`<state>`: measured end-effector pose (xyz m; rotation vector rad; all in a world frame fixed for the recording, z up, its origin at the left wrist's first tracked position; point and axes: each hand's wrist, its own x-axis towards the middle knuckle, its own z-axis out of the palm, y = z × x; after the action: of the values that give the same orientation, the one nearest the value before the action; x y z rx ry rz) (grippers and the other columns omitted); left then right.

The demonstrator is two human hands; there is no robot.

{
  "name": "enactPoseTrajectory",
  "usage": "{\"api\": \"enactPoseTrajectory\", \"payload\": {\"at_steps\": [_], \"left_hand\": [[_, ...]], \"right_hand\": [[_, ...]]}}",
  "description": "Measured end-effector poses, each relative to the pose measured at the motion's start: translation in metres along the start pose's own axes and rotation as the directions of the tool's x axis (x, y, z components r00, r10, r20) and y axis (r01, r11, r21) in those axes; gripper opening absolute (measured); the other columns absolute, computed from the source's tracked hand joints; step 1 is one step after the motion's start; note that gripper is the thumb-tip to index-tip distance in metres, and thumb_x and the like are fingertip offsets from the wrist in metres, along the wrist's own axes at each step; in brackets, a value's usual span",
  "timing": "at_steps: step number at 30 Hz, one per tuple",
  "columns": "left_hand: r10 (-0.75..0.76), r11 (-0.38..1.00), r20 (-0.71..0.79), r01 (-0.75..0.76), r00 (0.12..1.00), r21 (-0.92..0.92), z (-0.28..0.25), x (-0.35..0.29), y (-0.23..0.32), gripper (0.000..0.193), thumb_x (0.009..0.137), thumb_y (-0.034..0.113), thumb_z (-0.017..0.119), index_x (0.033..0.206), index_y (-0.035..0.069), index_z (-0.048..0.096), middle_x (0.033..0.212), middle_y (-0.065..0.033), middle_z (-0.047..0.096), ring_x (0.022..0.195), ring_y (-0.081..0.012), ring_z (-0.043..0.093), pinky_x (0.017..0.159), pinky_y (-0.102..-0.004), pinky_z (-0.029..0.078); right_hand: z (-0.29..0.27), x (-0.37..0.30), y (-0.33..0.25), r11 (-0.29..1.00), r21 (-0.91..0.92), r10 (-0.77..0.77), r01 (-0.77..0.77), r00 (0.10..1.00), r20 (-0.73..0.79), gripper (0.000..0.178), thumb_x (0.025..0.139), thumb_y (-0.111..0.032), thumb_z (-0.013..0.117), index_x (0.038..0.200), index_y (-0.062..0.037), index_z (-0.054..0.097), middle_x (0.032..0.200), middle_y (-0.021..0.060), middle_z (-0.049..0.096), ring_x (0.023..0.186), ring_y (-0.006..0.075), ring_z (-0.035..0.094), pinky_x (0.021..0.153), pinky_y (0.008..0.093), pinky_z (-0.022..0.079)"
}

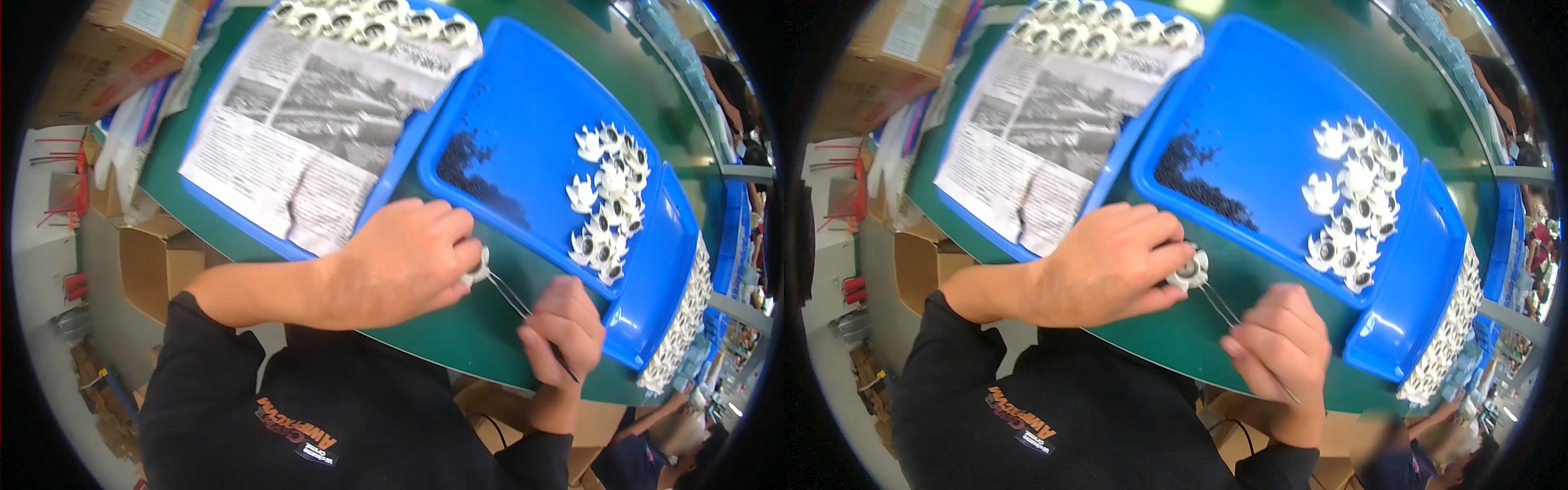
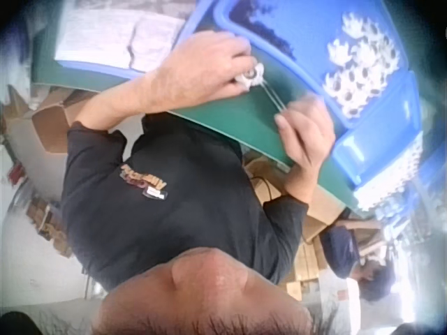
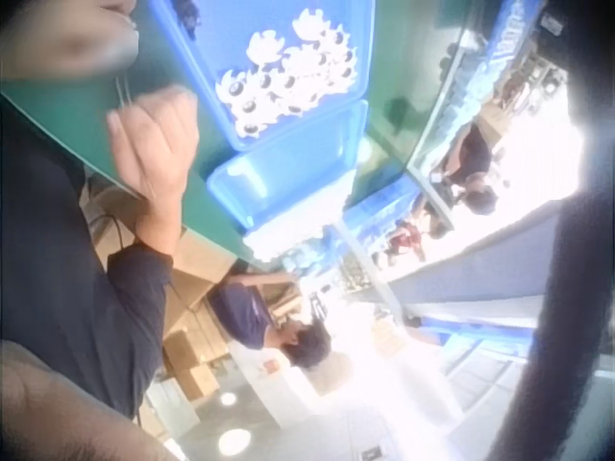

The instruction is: Assemble small components by placing small black parts into white plastic housings using tweezers.

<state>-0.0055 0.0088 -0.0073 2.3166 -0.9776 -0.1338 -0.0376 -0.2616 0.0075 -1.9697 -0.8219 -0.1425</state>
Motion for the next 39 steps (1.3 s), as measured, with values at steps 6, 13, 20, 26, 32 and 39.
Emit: {"api": "enactPoseTrajectory", "payload": {"at_steps": [6,13,20,26,32,39], "left_hand": [[-0.042,0.988,-0.347,0.092,0.937,0.128,-0.069,0.026,-0.041,0.042,0.077,0.024,0.094,0.112,0.006,0.078,0.105,-0.0106,0.065,0.095,-0.0308,0.068,0.081,-0.0394,0.057],[-0.146,0.905,-0.405,0.287,0.902,0.313,-0.092,0.052,-0.125,0.044,0.084,0.039,0.091,0.116,0.010,0.083,0.111,-0.0121,0.063,0.105,-0.0326,0.066,0.090,-0.0424,0.055],[-0.171,0.905,-0.388,0.300,0.905,0.301,-0.087,0.054,-0.130,0.044,0.086,0.031,0.089,0.119,0.004,0.079,0.115,-0.0157,0.065,0.108,-0.0360,0.067,0.095,-0.0437,0.055],[0.100,0.962,-0.238,-0.032,0.966,0.270,-0.061,0.096,-0.070,0.040,0.086,0.016,0.086,0.121,0.001,0.075,0.118,-0.0158,0.067,0.108,-0.0359,0.067,0.093,-0.0439,0.056],[0.491,0.863,0.039,-0.492,0.870,0.112,0.012,0.184,-0.037,0.036,0.083,0.008,0.085,0.118,0.005,0.076,0.120,-0.0124,0.068,0.113,-0.0331,0.067,0.099,-0.0437,0.055],[0.393,0.886,0.225,-0.433,0.892,0.167,0.023,0.204,-0.025,0.031,0.082,0.012,0.084,0.110,0.004,0.075,0.108,-0.0132,0.071,0.107,-0.0354,0.070,0.094,-0.0464,0.057]], "right_hand": [[-0.020,-0.018,0.008,0.999,-0.036,-0.030,0.022,0.971,-0.237,0.013,0.086,-0.005,0.079,0.092,-0.0003,0.069,0.081,0.0114,0.067,0.070,0.0283,0.057,0.070,0.0423,0.049],[-0.013,-0.011,0.007,0.999,-0.038,-0.031,0.026,0.987,-0.156,0.018,0.079,0.003,0.081,0.092,-0.0015,0.070,0.082,0.0095,0.069,0.072,0.0278,0.061,0.071,0.0401,0.050],[-0.020,-0.008,0.005,0.997,-0.078,-0.030,0.017,0.986,-0.166,0.019,0.077,0.005,0.082,0.091,-0.0006,0.070,0.081,0.0101,0.068,0.070,0.0277,0.059,0.065,0.0388,0.047],[-0.029,-0.007,0.007,0.981,-0.174,0.053,-0.092,0.975,-0.218,0.017,0.080,0.006,0.082,0.089,-0.0009,0.069,0.080,0.0096,0.067,0.070,0.0275,0.058,0.065,0.0381,0.045],[-0.023,-0.001,0.017,0.946,-0.231,0.186,-0.227,0.965,-0.187,0.013,0.085,0.005,0.080,0.089,-0.0011,0.069,0.078,0.0099,0.064,0.071,0.0283,0.057,0.066,0.0385,0.044],[-0.017,0.012,0.027,0.938,-0.182,0.266,-0.296,0.949,-0.172,0.011,0.088,0.002,0.079,0.086,-0.0007,0.068,0.079,0.0117,0.064,0.073,0.0308,0.057,0.067,0.0408,0.045]]}}
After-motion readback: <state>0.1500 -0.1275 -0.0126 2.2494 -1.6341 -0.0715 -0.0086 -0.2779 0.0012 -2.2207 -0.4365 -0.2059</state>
